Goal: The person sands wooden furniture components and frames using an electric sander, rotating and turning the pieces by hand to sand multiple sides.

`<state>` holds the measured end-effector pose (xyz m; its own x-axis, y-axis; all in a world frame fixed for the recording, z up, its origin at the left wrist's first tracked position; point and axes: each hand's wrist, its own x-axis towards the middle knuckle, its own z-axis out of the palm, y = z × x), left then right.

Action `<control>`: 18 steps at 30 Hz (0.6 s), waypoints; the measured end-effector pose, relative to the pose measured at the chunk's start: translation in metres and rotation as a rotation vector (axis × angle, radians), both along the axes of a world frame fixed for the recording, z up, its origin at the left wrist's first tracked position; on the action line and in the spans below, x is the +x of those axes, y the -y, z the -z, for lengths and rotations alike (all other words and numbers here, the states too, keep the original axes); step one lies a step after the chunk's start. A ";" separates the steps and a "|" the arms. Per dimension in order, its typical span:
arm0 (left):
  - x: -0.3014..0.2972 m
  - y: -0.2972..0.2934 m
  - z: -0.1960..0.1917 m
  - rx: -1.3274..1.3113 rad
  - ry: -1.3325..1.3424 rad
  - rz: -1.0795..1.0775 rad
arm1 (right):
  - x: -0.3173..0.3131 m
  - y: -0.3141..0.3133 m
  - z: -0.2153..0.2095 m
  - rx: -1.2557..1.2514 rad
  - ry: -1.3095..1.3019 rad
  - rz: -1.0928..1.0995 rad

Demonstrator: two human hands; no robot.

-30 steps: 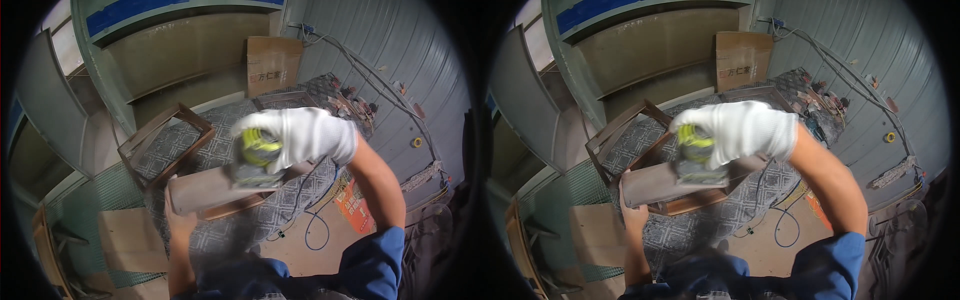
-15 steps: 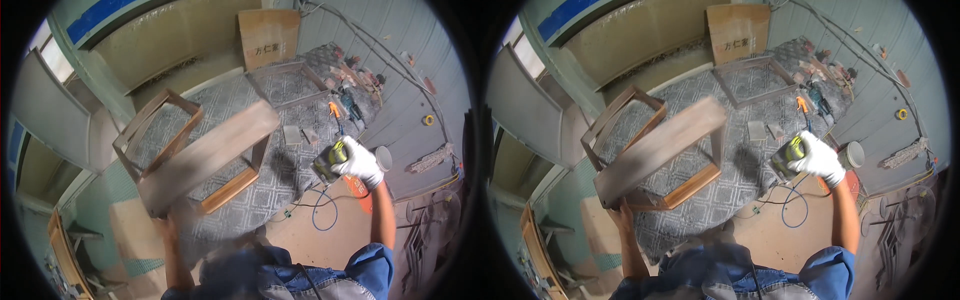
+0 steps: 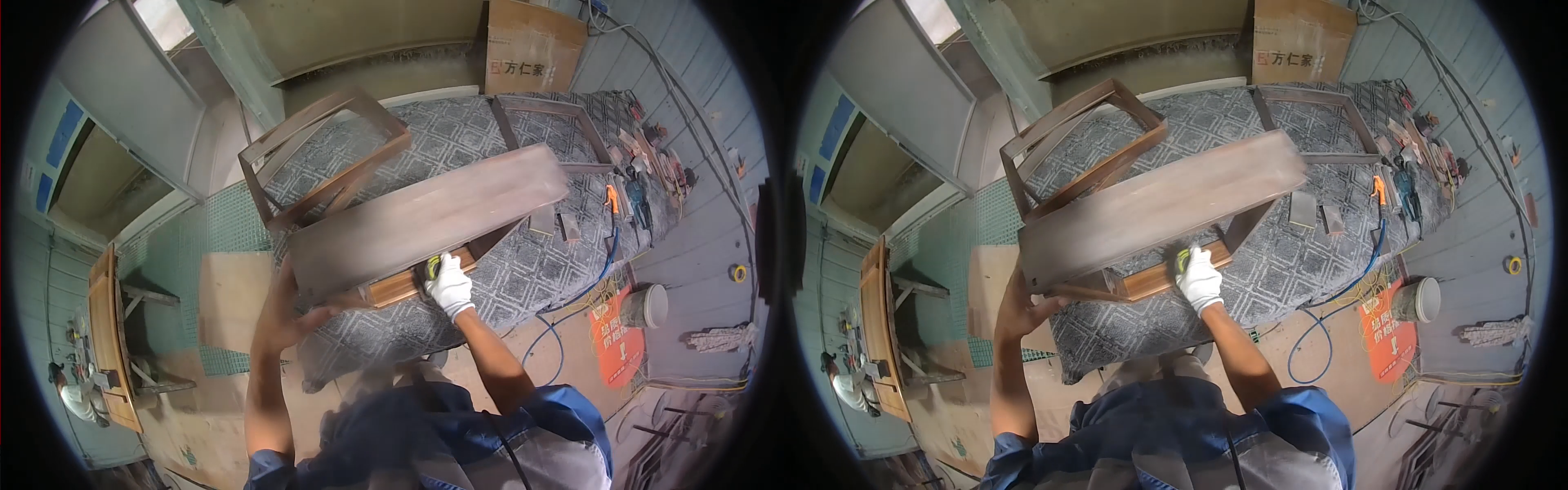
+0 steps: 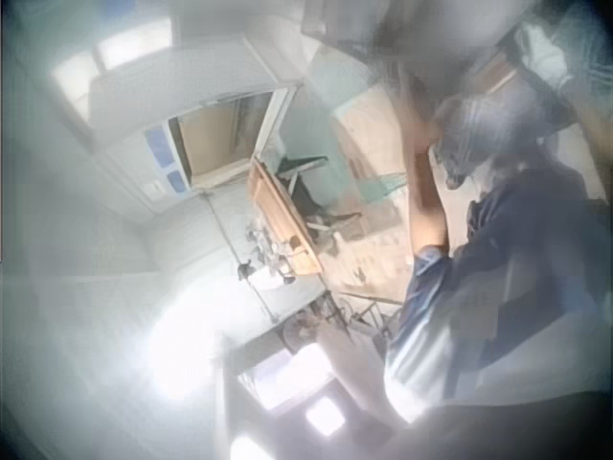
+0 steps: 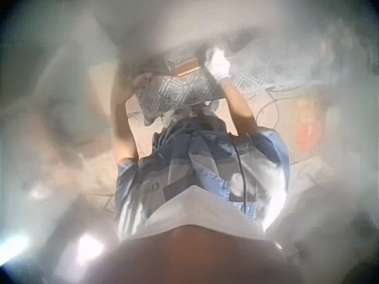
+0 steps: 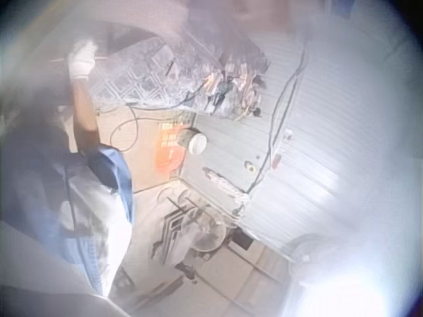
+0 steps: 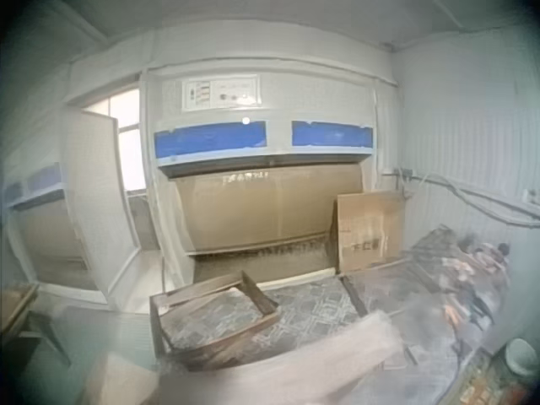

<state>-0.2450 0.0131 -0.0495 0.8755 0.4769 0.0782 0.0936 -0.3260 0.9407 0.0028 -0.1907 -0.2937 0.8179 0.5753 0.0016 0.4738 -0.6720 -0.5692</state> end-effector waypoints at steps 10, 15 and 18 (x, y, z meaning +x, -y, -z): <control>0.018 0.004 -0.001 0.019 0.022 0.059 | -0.073 -0.055 0.034 -0.052 -0.012 -0.161; 0.011 0.005 -0.012 0.000 0.002 0.099 | -0.099 -0.075 0.007 -0.187 0.024 -0.180; 0.014 0.006 -0.015 0.025 -0.040 0.020 | -0.103 -0.073 -0.007 -0.148 -0.039 -0.167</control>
